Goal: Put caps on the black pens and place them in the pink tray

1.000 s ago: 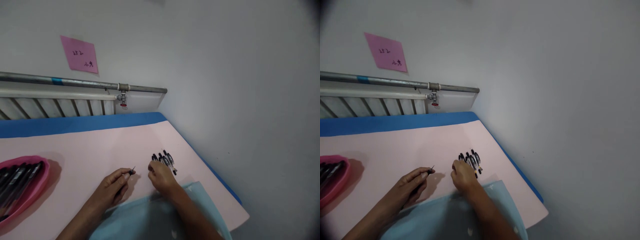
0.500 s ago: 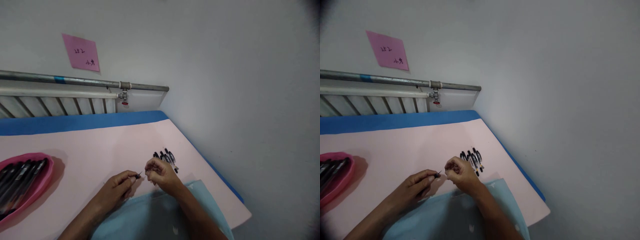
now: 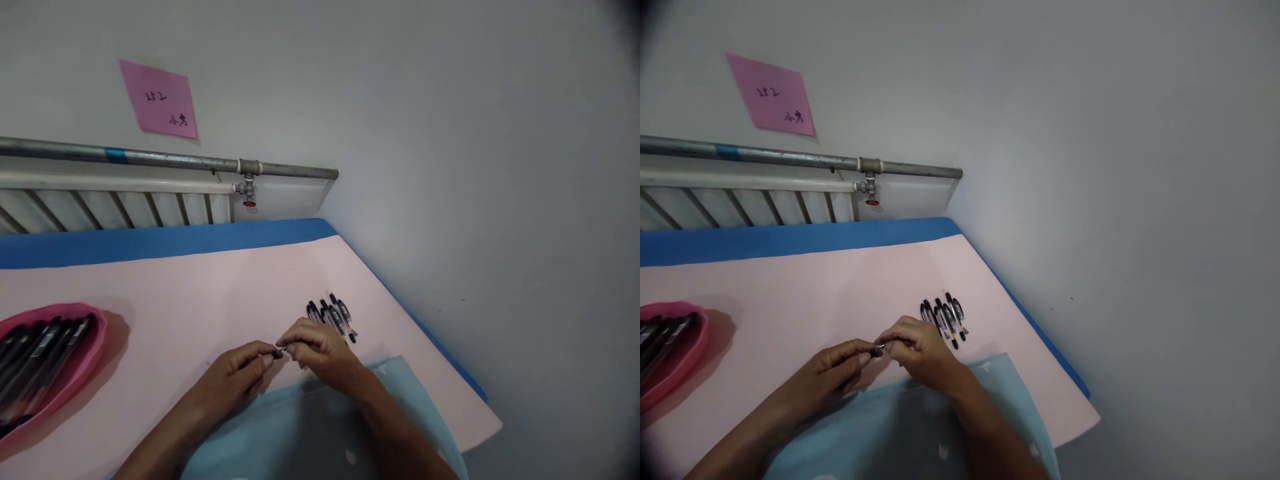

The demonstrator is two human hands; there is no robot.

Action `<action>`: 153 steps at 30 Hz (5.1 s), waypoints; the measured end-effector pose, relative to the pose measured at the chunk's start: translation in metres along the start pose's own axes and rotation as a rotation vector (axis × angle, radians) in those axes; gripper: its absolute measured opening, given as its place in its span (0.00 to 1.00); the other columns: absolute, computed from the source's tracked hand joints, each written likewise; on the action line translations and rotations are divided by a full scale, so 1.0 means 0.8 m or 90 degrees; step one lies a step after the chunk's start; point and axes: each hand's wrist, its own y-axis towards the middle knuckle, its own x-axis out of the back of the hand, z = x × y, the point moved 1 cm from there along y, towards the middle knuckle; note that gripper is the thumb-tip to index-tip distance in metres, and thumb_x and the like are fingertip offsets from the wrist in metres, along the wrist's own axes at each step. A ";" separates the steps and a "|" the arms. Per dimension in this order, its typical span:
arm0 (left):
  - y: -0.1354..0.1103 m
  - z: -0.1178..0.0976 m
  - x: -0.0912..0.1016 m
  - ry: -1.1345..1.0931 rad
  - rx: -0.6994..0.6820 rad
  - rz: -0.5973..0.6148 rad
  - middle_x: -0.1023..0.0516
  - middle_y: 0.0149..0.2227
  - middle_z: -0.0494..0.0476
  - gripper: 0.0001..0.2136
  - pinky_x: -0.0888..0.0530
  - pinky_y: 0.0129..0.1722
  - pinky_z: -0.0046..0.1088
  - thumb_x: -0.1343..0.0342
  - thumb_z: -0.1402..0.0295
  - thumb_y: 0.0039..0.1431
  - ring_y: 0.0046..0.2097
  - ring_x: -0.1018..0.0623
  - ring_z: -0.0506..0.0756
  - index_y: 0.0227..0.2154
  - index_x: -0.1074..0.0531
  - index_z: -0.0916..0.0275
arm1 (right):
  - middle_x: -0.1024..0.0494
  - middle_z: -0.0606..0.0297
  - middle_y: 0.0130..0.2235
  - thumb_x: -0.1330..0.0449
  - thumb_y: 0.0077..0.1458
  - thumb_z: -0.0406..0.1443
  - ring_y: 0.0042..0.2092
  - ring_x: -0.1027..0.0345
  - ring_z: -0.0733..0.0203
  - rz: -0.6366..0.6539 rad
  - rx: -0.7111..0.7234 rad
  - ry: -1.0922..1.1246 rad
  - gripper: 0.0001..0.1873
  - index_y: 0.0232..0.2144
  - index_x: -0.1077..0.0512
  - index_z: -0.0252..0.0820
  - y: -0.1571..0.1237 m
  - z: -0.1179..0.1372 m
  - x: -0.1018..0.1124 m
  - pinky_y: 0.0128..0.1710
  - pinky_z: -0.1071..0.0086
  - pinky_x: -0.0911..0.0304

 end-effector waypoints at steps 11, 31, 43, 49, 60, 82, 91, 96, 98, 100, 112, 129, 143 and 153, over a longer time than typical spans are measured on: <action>-0.003 -0.002 -0.003 -0.065 0.019 -0.026 0.40 0.19 0.46 0.13 0.48 0.21 0.24 0.51 0.58 0.52 0.22 0.45 0.46 0.30 0.30 0.63 | 0.34 0.72 0.19 0.42 0.45 0.34 0.19 0.42 0.72 -0.003 -0.162 0.235 0.04 0.27 0.32 0.38 0.003 -0.015 -0.008 0.19 0.77 0.44; -0.003 0.000 -0.004 -0.175 0.040 -0.003 0.44 0.14 0.42 0.14 0.53 0.16 0.22 0.52 0.55 0.53 0.15 0.48 0.43 0.30 0.34 0.63 | 0.32 0.72 0.19 0.39 0.42 0.35 0.18 0.44 0.73 0.019 -0.197 0.347 0.12 0.32 0.29 0.37 0.009 -0.017 -0.016 0.19 0.76 0.47; -0.002 0.000 -0.003 -0.206 0.050 -0.027 0.43 0.13 0.41 0.15 0.53 0.13 0.21 0.50 0.54 0.51 0.14 0.48 0.42 0.27 0.36 0.62 | 0.31 0.70 0.21 0.39 0.43 0.36 0.19 0.45 0.73 -0.020 -0.184 0.345 0.10 0.32 0.29 0.37 0.009 -0.015 -0.029 0.19 0.77 0.49; -0.002 -0.001 -0.004 -0.174 0.034 -0.050 0.43 0.13 0.42 0.15 0.52 0.15 0.22 0.50 0.53 0.50 0.15 0.47 0.43 0.25 0.37 0.62 | 0.34 0.72 0.19 0.39 0.43 0.38 0.19 0.47 0.73 -0.065 -0.191 0.327 0.09 0.26 0.30 0.37 0.010 -0.014 -0.029 0.18 0.77 0.52; 0.001 0.005 -0.002 -0.154 0.019 -0.046 0.44 0.14 0.42 0.14 0.53 0.17 0.23 0.52 0.55 0.53 0.16 0.47 0.44 0.25 0.37 0.62 | 0.31 0.70 0.22 0.39 0.42 0.36 0.20 0.46 0.73 -0.050 -0.189 0.359 0.10 0.30 0.29 0.37 0.011 -0.014 -0.033 0.19 0.76 0.51; 0.007 0.015 0.001 -0.086 -0.034 -0.062 0.44 0.16 0.43 0.13 0.49 0.19 0.22 0.53 0.57 0.53 0.19 0.45 0.45 0.27 0.35 0.63 | 0.35 0.73 0.17 0.38 0.41 0.36 0.18 0.49 0.74 -0.089 -0.226 0.389 0.07 0.25 0.30 0.37 0.013 -0.019 -0.036 0.18 0.76 0.54; 0.009 0.021 0.003 -0.070 -0.027 -0.066 0.45 0.16 0.43 0.15 0.49 0.19 0.23 0.53 0.55 0.53 0.19 0.46 0.45 0.27 0.34 0.63 | 0.35 0.74 0.17 0.38 0.40 0.34 0.17 0.49 0.74 -0.082 -0.244 0.426 0.08 0.27 0.29 0.37 0.014 -0.018 -0.037 0.17 0.76 0.54; 0.008 0.019 0.003 -0.026 -0.021 -0.077 0.44 0.17 0.44 0.16 0.48 0.20 0.23 0.54 0.54 0.53 0.21 0.45 0.46 0.26 0.34 0.63 | 0.35 0.73 0.17 0.38 0.40 0.35 0.18 0.50 0.75 -0.101 -0.259 0.438 0.07 0.24 0.30 0.36 0.014 -0.019 -0.039 0.17 0.77 0.57; 0.007 0.016 0.003 -0.005 -0.019 -0.071 0.44 0.18 0.44 0.16 0.47 0.21 0.23 0.55 0.54 0.54 0.21 0.44 0.46 0.26 0.34 0.62 | 0.33 0.72 0.19 0.38 0.40 0.35 0.18 0.49 0.75 -0.089 -0.259 0.444 0.08 0.26 0.29 0.37 0.013 -0.018 -0.040 0.17 0.77 0.57; 0.005 0.012 0.003 0.029 -0.020 -0.078 0.44 0.17 0.44 0.16 0.46 0.21 0.23 0.56 0.53 0.54 0.21 0.44 0.47 0.26 0.34 0.62 | 0.33 0.71 0.19 0.38 0.40 0.35 0.18 0.49 0.75 -0.090 -0.255 0.436 0.08 0.26 0.29 0.36 0.013 -0.017 -0.041 0.17 0.77 0.56; 0.001 0.005 0.006 0.209 -0.026 -0.190 0.38 0.18 0.46 0.16 0.41 0.26 0.24 0.58 0.54 0.54 0.23 0.37 0.50 0.27 0.33 0.60 | 0.29 0.62 0.31 0.48 0.52 0.35 0.34 0.37 0.63 -0.307 -0.092 -0.337 0.08 0.29 0.30 0.39 0.015 -0.042 0.021 0.35 0.71 0.45; -0.001 -0.001 0.004 0.190 -0.035 -0.182 0.37 0.18 0.47 0.16 0.41 0.25 0.24 0.58 0.55 0.54 0.23 0.37 0.50 0.27 0.32 0.60 | 0.30 0.54 0.40 0.53 0.53 0.29 0.39 0.36 0.56 -0.058 -0.214 -0.696 0.11 0.38 0.35 0.35 0.022 -0.052 0.012 0.35 0.68 0.46; 0.005 0.007 0.005 0.140 -0.038 -0.170 0.38 0.17 0.45 0.15 0.42 0.24 0.24 0.57 0.56 0.54 0.22 0.38 0.49 0.25 0.33 0.62 | 0.30 0.65 0.23 0.46 0.44 0.32 0.26 0.38 0.64 -0.133 -0.194 -0.183 0.02 0.23 0.37 0.39 0.024 -0.037 0.001 0.24 0.72 0.47; 0.008 0.013 0.005 0.082 -0.038 -0.159 0.40 0.17 0.45 0.16 0.44 0.22 0.24 0.56 0.55 0.53 0.20 0.41 0.48 0.25 0.34 0.62 | 0.30 0.69 0.21 0.39 0.43 0.40 0.18 0.39 0.70 -0.148 -0.169 0.445 0.12 0.27 0.37 0.39 0.027 -0.024 -0.025 0.16 0.77 0.45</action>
